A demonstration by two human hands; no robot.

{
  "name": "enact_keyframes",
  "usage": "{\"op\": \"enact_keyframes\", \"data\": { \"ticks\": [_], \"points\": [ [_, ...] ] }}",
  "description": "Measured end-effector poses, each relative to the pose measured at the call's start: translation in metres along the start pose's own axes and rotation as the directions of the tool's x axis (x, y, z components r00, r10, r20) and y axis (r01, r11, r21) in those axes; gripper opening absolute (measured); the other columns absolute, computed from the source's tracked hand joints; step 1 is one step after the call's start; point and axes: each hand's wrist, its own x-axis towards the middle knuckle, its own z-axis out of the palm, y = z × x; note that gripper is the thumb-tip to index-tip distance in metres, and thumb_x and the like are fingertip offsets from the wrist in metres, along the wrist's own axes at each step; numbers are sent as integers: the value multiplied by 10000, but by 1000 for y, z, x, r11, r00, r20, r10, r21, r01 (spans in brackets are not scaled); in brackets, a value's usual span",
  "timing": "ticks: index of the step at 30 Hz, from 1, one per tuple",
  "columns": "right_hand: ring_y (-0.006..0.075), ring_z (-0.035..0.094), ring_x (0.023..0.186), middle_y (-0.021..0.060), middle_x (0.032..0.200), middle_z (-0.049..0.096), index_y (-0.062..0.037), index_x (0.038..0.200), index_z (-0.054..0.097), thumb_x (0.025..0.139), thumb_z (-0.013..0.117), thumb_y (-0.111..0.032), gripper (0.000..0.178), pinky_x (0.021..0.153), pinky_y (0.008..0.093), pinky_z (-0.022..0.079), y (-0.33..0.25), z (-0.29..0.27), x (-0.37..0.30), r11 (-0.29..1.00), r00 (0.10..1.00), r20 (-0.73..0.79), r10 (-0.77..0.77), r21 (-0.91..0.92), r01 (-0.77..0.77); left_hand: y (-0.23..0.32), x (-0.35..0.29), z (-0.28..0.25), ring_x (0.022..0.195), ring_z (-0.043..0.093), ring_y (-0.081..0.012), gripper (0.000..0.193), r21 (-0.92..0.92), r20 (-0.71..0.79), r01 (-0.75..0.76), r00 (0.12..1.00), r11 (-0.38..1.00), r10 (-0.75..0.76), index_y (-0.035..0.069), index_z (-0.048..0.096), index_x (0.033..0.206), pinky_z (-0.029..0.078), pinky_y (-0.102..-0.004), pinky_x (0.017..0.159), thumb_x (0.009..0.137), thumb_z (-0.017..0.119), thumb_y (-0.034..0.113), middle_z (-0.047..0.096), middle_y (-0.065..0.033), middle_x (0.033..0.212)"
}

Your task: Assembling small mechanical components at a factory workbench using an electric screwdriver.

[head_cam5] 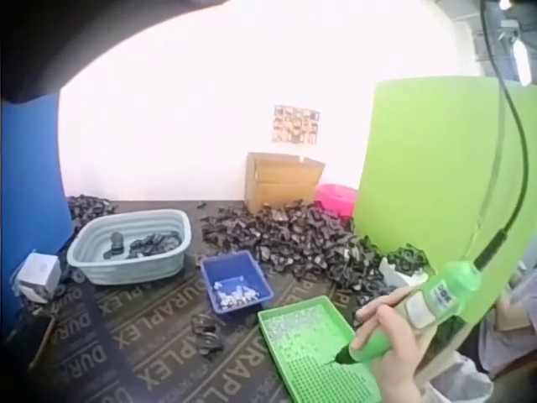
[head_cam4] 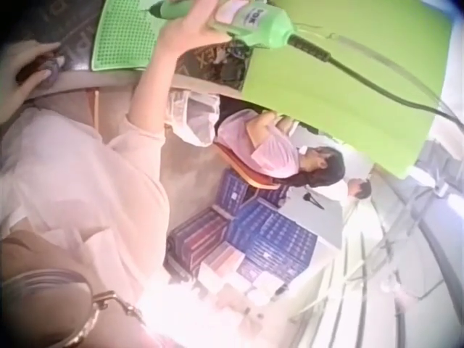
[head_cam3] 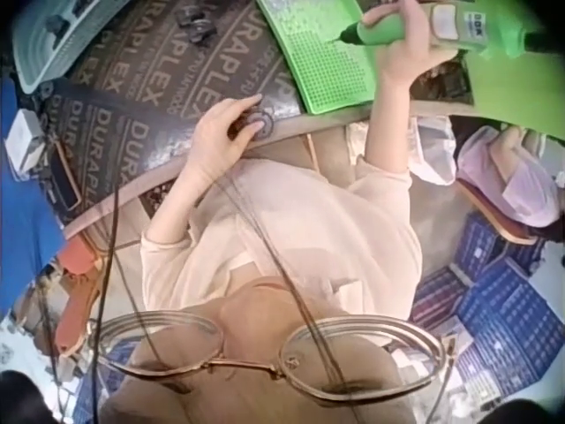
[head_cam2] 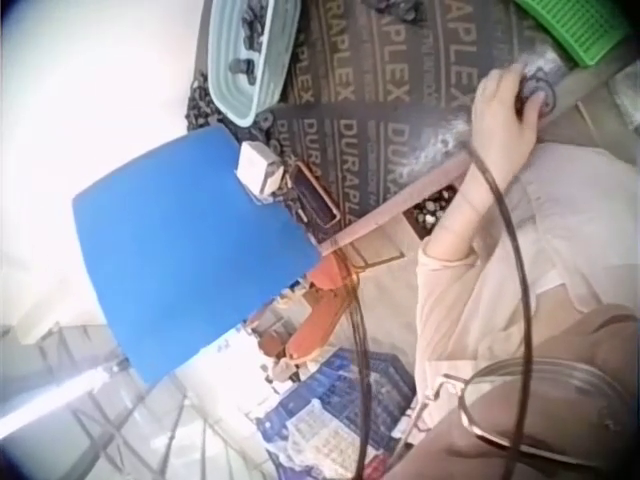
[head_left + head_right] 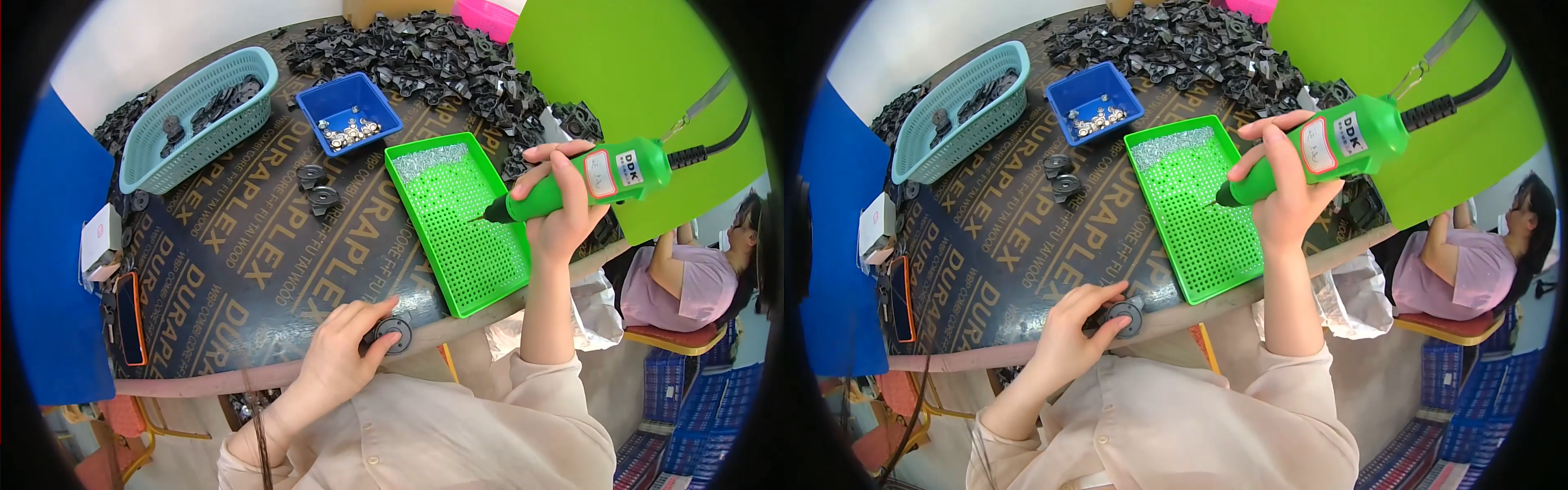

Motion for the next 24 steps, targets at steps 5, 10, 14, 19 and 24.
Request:
{"op": "enact_keyframes", "data": {
  "ticks": [5,10,14,19,24],
  "points": [
    [207,572,431,211,787,638,58,886,521,848,552,-21,93,428,271,440,7,8,7,999,999,35,9,-34,-8,-20,-14,12,816,613,-253,318,277,-139,-321,919,906,369,68,661,1058,519,-330,689,754,745,102,648,-81,997],
    [205,576,440,200,784,640,51,907,520,850,548,-19,95,427,266,435,15,5,4,995,998,65,22,-94,-16,-19,-18,12,833,616,-277,392,309,-64,-333,927,891,368,66,655,1082,528,-338,682,714,774,122,607,-138,1122],
    [201,575,444,196,780,638,49,918,518,851,545,-18,99,436,265,435,15,8,3,997,996,82,37,-68,-32,-24,-20,14,830,618,-276,430,324,-78,-344,919,882,387,58,654,1094,534,-335,668,690,786,118,579,-162,1179],
    [201,569,447,203,791,638,54,940,514,856,543,-25,119,451,267,437,13,10,2,996,992,109,57,-81,-48,-35,-23,21,834,626,-272,450,393,-108,-420,862,818,495,54,652,1094,540,-317,638,669,794,104,586,-166,1168],
    [217,568,445,224,806,642,58,927,516,847,558,-35,130,449,278,445,12,14,2,992,993,99,63,-113,-51,-27,-22,23,837,649,-265,364,420,-138,-393,863,818,486,50,666,1020,557,-305,663,685,796,108,613,-183,1112]
  ]
}}
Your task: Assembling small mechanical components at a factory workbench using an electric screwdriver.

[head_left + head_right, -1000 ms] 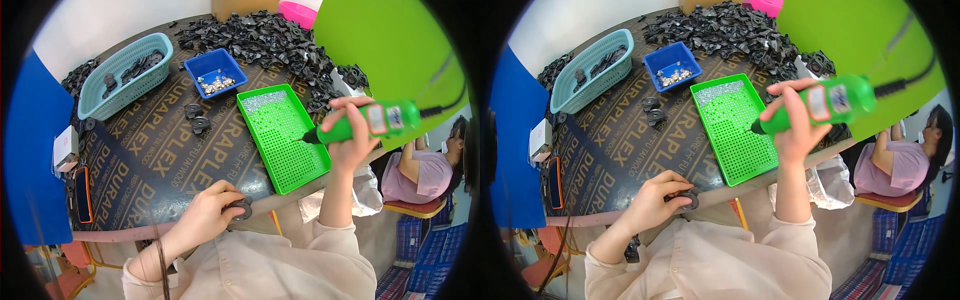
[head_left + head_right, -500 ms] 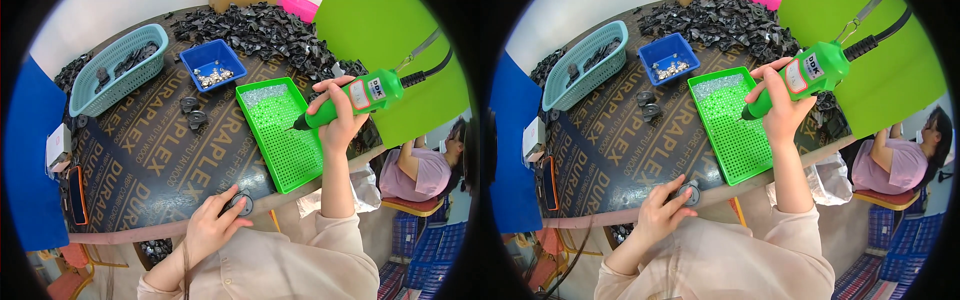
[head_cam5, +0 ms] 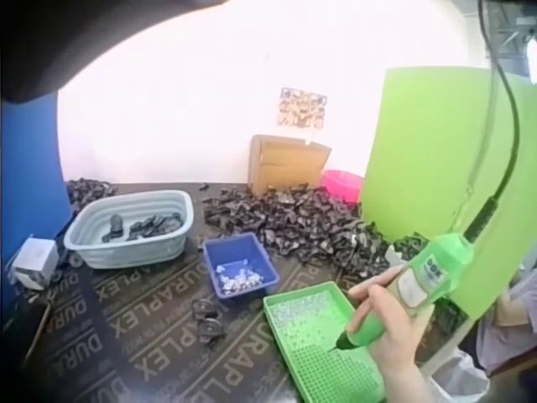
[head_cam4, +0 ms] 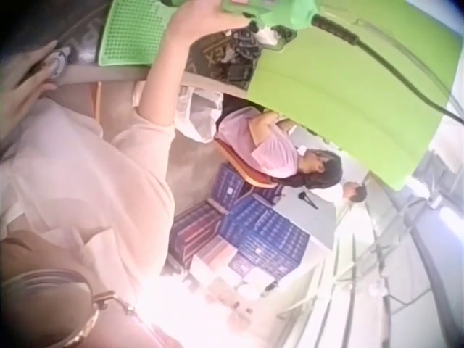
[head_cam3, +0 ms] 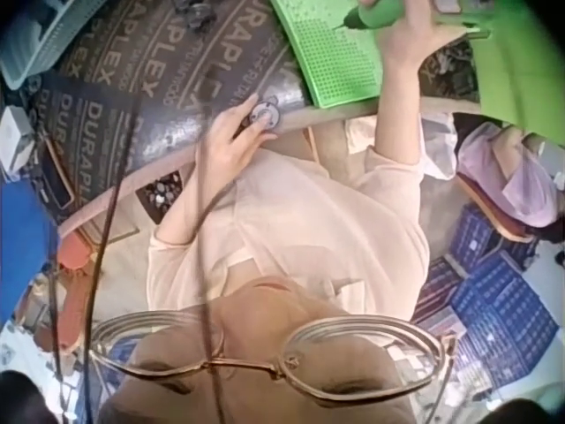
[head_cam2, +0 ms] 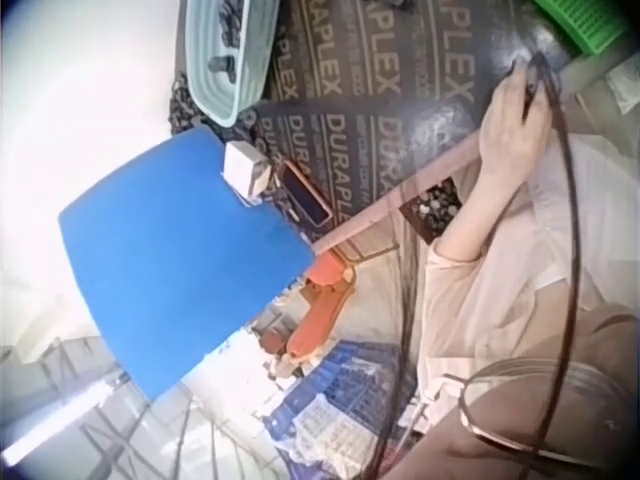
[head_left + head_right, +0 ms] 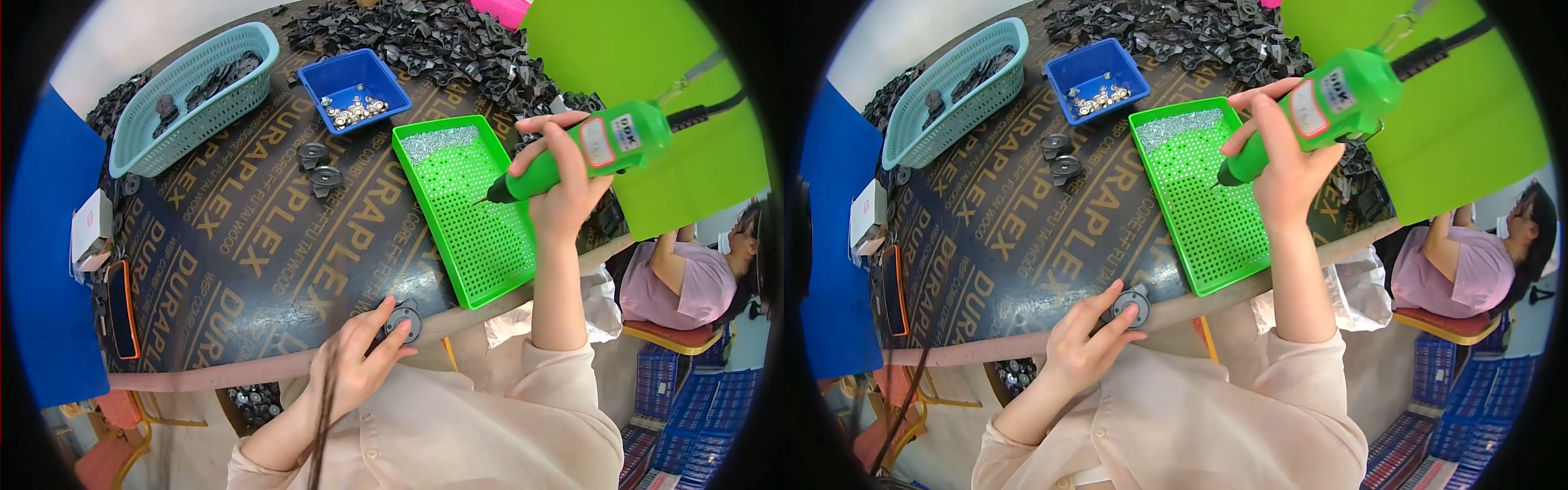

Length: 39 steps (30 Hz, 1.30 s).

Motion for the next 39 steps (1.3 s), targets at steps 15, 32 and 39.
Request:
{"op": "enact_keyframes", "data": {
  "ticks": [15,32,39],
  "points": [
    [277,654,661,316,1008,580,26,1117,381,858,528,59,300,588,356,579,-74,7,-83,887,883,470,-20,416,-202,1,-5,9,795,676,-260,377,78,-94,16,996,997,-9,44,703,944,566,-296,618,591,826,94,651,-200,1043],
    [262,589,501,218,813,600,3,1021,413,874,540,-28,197,455,365,507,-71,22,-80,948,845,534,15,262,-182,-1,-3,9,805,673,-225,347,99,-66,-7,998,995,14,56,676,986,548,-251,592,664,774,142,638,-175,1061],
    [218,531,451,295,946,593,42,1044,470,910,391,-126,229,439,305,463,-49,9,-33,962,996,67,-64,269,44,0,-4,12,762,666,-211,368,66,-90,-5,996,998,11,73,682,977,541,-246,557,637,801,146,650,-156,1024]
  ]
}}
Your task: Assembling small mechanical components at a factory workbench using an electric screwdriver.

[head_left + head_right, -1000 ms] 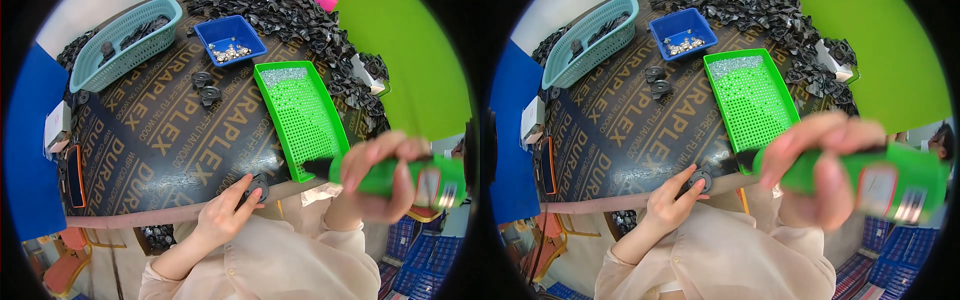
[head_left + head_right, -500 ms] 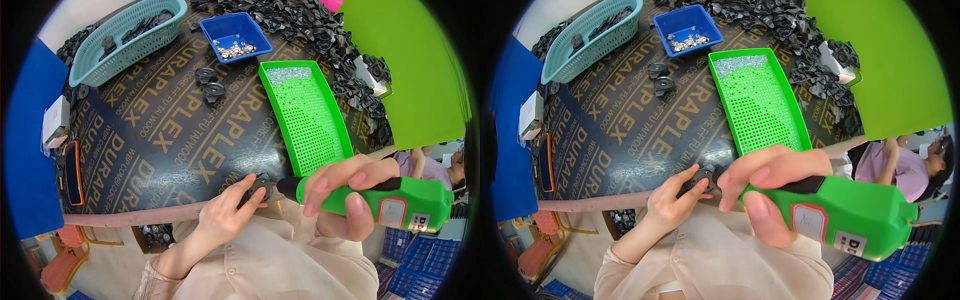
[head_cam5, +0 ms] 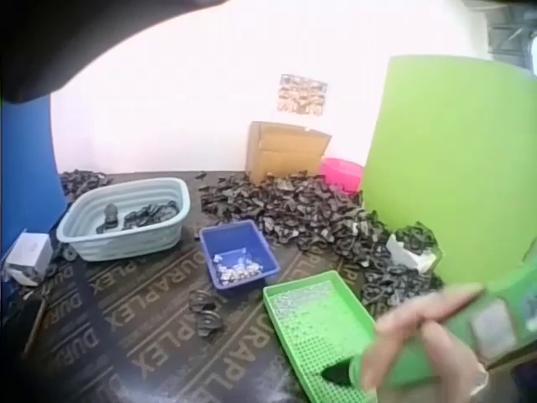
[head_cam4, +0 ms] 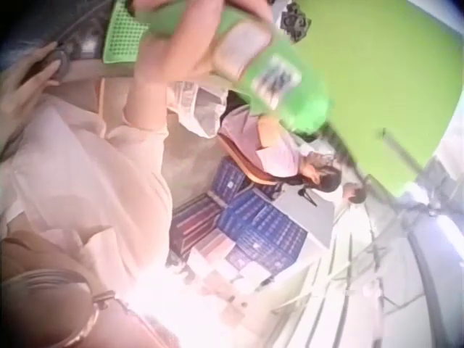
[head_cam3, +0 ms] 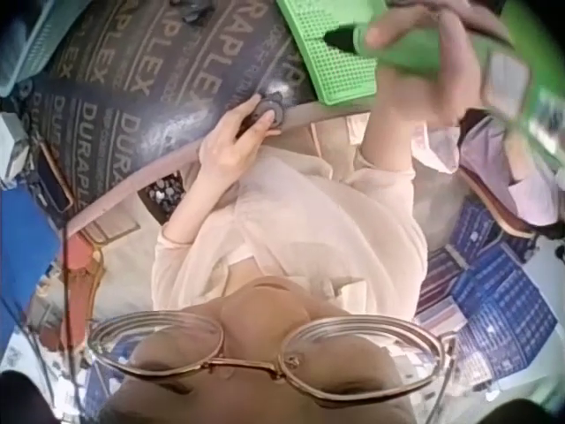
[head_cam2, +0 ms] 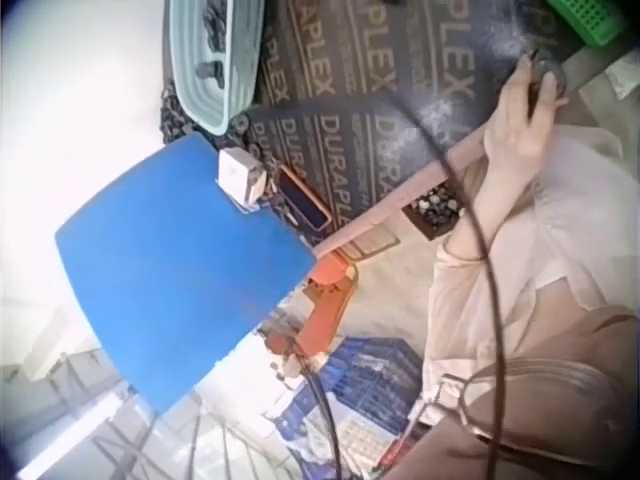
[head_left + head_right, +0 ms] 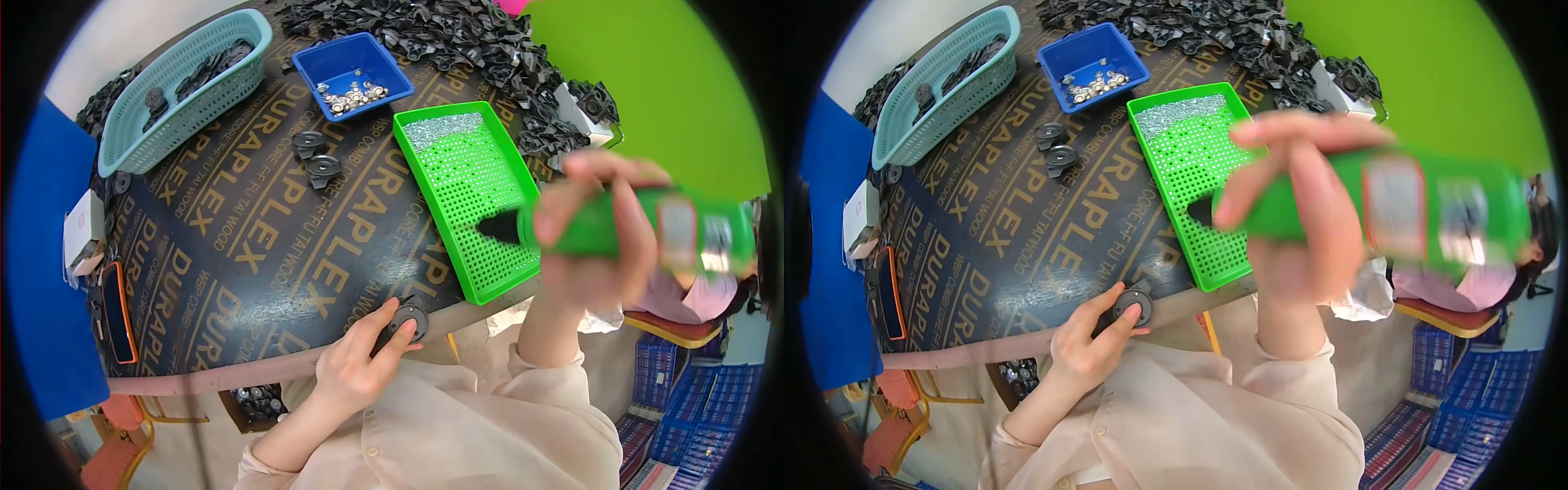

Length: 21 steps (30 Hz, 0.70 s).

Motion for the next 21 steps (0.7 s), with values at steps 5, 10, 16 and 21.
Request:
{"op": "enact_keyframes", "data": {
  "ticks": [5,10,16,21],
  "points": [
    [239,567,432,274,840,616,85,944,487,862,498,-71,177,454,308,473,38,-2,16,981,1000,-4,30,-193,-30,-3,-2,1,747,666,-208,367,18,-4,7,1000,1000,-7,79,691,980,543,-244,566,640,812,145,652,-155,1016],
    [226,564,418,261,795,615,74,943,486,852,510,-58,163,445,305,475,41,3,13,983,997,-6,79,-165,-79,-2,0,1,751,667,-209,364,9,0,19,1000,1000,-19,81,696,974,544,-243,570,634,812,140,653,-154,1014],
    [223,565,418,247,787,621,69,957,485,842,518,-27,154,469,300,476,44,5,12,983,996,7,84,-166,-81,-2,-1,1,756,668,-212,361,-4,-6,31,1000,1000,-31,79,699,965,545,-244,570,626,808,133,653,-151,1011],
    [216,562,423,233,771,623,69,959,487,842,521,-29,156,476,302,471,46,3,11,983,996,38,85,-168,-78,-1,0,0,765,667,-212,353,-9,6,38,999,999,-38,77,699,956,546,-243,571,624,808,130,652,-150,1013]
  ]
}}
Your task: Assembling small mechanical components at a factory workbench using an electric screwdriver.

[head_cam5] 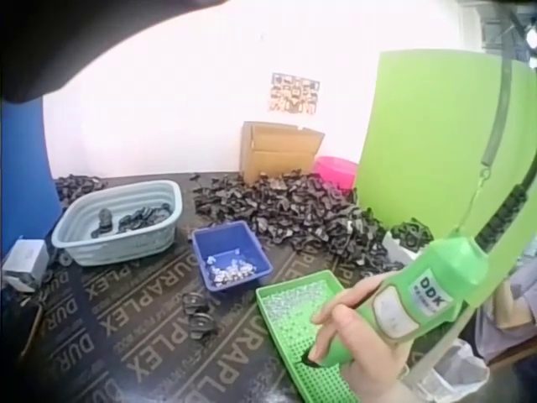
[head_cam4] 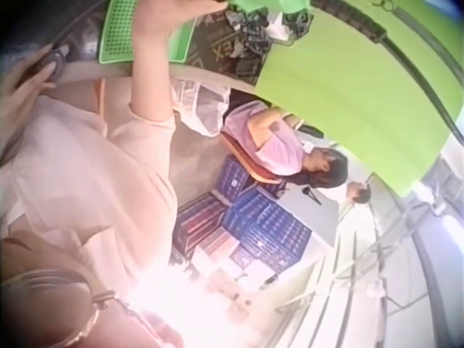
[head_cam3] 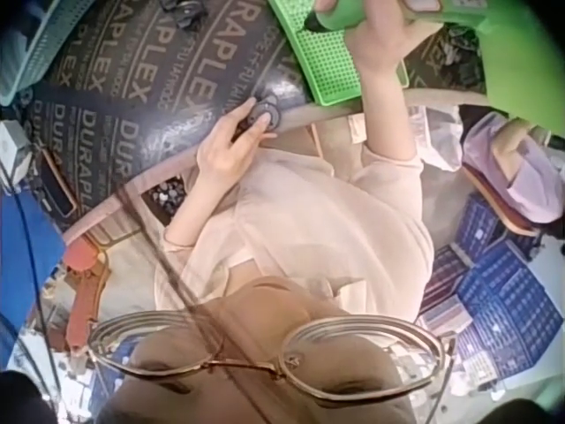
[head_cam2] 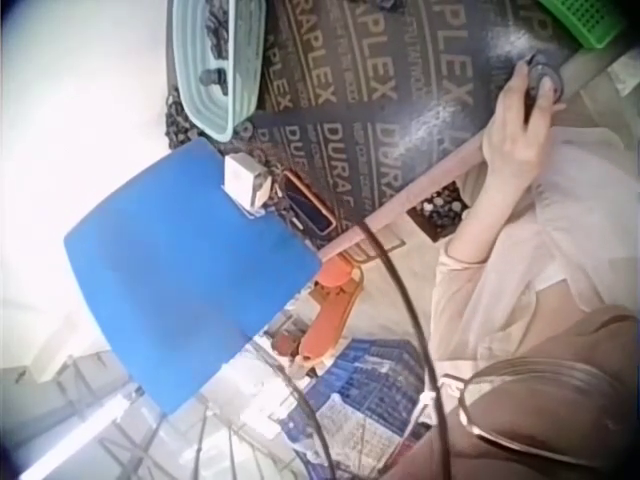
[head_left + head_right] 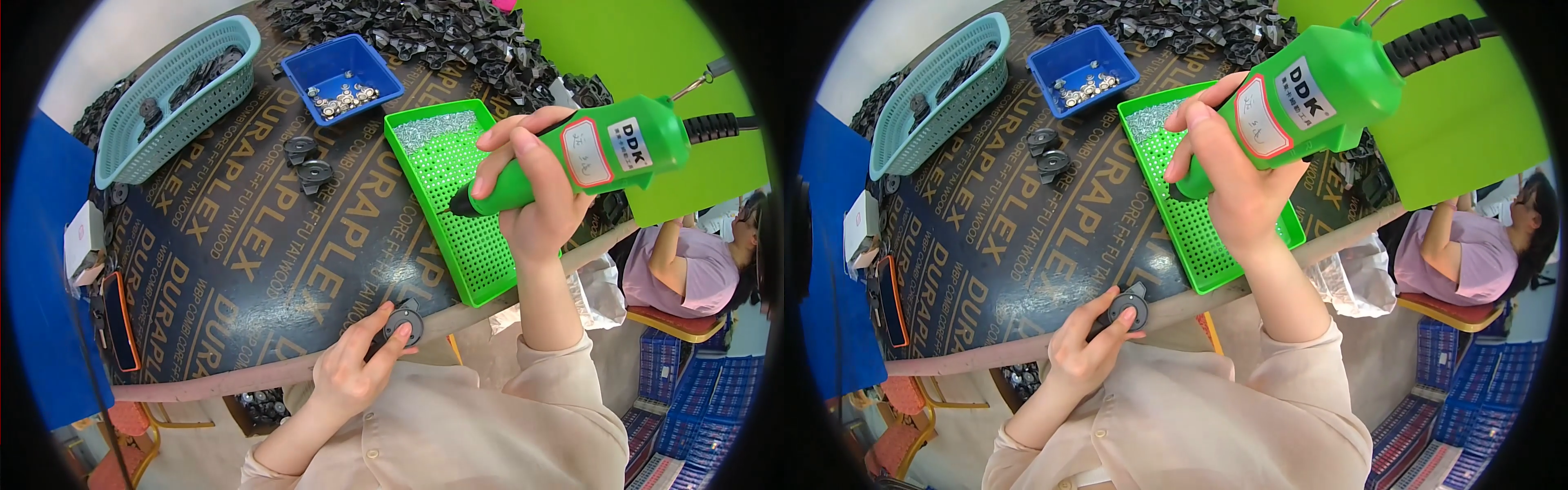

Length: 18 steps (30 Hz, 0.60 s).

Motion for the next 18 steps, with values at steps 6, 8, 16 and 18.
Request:
{"op": "enact_keyframes", "data": {
  "ticks": [6,8,16,18],
  "points": [
    [225,562,432,262,819,621,84,969,487,847,522,-38,177,497,308,477,-5,2,-1,1000,1000,9,23,-17,-23,-1,-1,-1,767,663,-213,350,1,2,3,1000,1000,-3,75,690,965,550,-249,580,638,806,124,643,-159,1043],
    [230,567,442,275,835,617,89,977,484,850,519,-48,191,500,311,479,-9,0,1,999,1000,9,-29,-23,30,-2,-1,-1,776,659,-217,356,-24,6,-5,1000,1000,5,72,686,969,550,-257,587,635,800,113,636,-168,1062],
    [254,562,491,263,947,562,-1,1071,399,898,446,-87,200,419,356,483,-78,-4,-34,964,944,321,-76,267,-13,1,7,-4,801,657,-241,358,-84,27,31,999,996,-29,72,690,950,552,-283,603,610,800,92,640,-179,1061],
    [288,601,531,269,951,567,-2,1076,366,888,520,-57,249,443,381,522,-85,4,-48,956,910,414,25,257,-143,-1,5,-5,811,653,-219,323,-43,33,9,999,999,-8,65,684,957,547,-266,594,653,771,133,630,-163,1080]
  ]
}}
